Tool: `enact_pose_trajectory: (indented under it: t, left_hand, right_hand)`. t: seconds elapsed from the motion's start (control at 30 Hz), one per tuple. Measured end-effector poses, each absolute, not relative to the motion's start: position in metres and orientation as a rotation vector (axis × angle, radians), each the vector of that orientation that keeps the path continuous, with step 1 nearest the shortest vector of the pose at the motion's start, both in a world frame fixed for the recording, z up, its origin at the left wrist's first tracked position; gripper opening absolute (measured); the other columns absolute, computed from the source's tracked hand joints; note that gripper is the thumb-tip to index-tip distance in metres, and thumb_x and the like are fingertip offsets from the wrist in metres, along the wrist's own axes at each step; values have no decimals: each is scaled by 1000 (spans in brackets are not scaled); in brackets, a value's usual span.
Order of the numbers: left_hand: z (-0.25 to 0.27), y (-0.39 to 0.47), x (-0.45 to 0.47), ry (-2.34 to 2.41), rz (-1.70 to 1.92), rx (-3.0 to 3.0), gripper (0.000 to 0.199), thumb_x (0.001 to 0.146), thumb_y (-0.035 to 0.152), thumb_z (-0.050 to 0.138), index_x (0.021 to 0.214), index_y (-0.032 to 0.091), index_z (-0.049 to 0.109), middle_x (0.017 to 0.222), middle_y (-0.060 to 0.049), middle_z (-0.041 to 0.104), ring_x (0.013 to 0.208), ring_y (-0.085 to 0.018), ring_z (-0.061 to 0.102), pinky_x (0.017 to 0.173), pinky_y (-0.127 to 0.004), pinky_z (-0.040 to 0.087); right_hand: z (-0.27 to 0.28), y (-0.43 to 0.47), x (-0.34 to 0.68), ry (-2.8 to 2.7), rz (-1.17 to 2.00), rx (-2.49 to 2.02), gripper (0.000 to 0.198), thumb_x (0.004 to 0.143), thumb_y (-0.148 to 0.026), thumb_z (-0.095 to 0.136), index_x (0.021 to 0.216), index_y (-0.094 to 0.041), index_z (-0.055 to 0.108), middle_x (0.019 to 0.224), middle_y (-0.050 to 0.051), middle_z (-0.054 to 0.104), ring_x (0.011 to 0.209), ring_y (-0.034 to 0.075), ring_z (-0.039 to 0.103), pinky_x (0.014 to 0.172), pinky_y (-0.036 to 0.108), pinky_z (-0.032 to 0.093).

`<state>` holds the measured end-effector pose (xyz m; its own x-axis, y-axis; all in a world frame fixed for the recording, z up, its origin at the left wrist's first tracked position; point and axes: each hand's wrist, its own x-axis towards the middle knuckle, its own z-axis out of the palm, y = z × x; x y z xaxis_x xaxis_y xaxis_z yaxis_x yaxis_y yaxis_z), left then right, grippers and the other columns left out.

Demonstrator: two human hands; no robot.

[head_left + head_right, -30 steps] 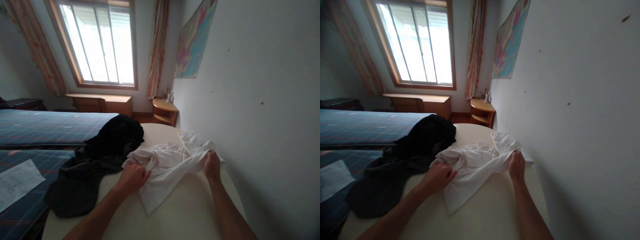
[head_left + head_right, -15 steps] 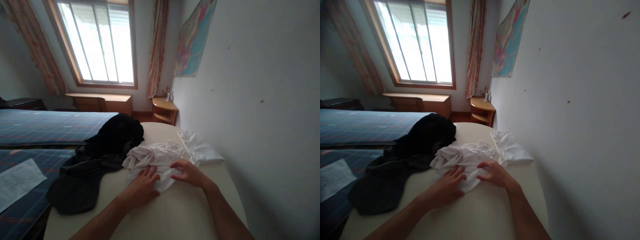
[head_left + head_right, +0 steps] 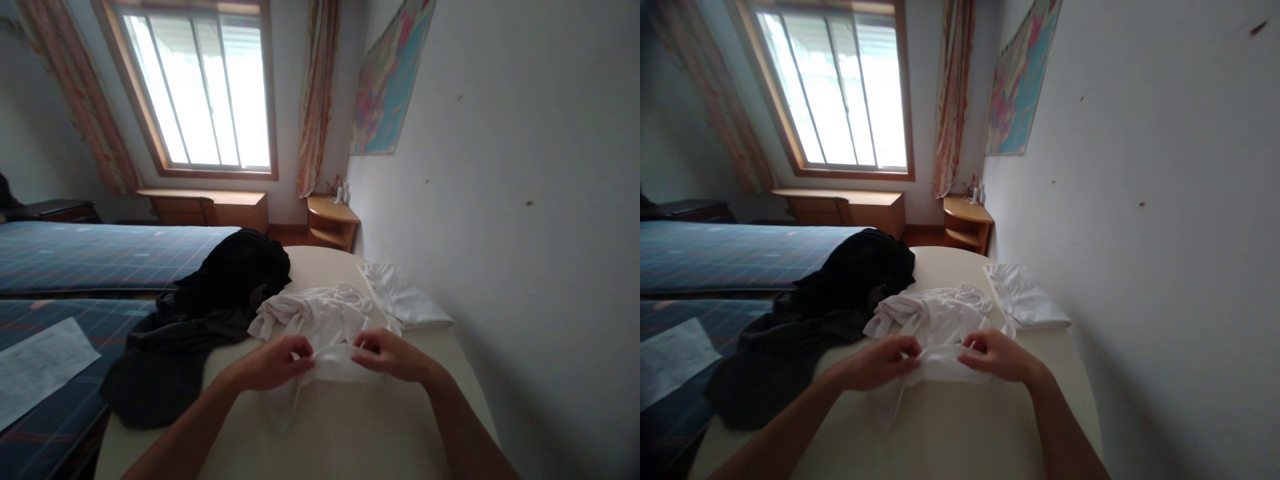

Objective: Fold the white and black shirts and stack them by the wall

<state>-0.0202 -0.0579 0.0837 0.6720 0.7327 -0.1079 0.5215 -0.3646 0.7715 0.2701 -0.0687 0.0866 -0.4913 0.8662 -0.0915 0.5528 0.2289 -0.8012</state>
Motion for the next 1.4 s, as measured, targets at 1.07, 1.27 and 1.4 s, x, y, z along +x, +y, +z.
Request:
enact_pose_trajectory:
  t: [1.07, 1.27, 1.4]
  left_hand:
    - [41, -53, -14, 1354, 363, 2579, 49, 90, 34, 60, 137, 23, 54, 136, -10, 60, 125, -30, 53, 103, -42, 43]
    - [58, -58, -11, 1599, 191, 2523, 48, 101, 47, 37, 85, 19, 73, 87, -12, 74, 84, -29, 70, 73, -36, 49]
    - [61, -56, -13, 1792, 80, 2456, 61, 101, 51, 30, 76, 18, 73, 79, -15, 73, 76, -31, 71, 65, -37, 48]
  right_hand:
    - [61, -55, 253, -2189, 477, -1526, 10, 85, -30, 60, 84, -22, 66, 84, 3, 70, 76, 18, 63, 73, 29, 46]
    - [74, -57, 275, -1887, 701, -1094, 18, 86, -34, 54, 74, -21, 53, 99, 8, 72, 96, 22, 65, 86, 35, 48]
    - [71, -56, 284, -1676, 952, -1113, 33, 90, -52, 49, 74, -23, 48, 56, -4, 56, 53, 16, 58, 55, 26, 45]
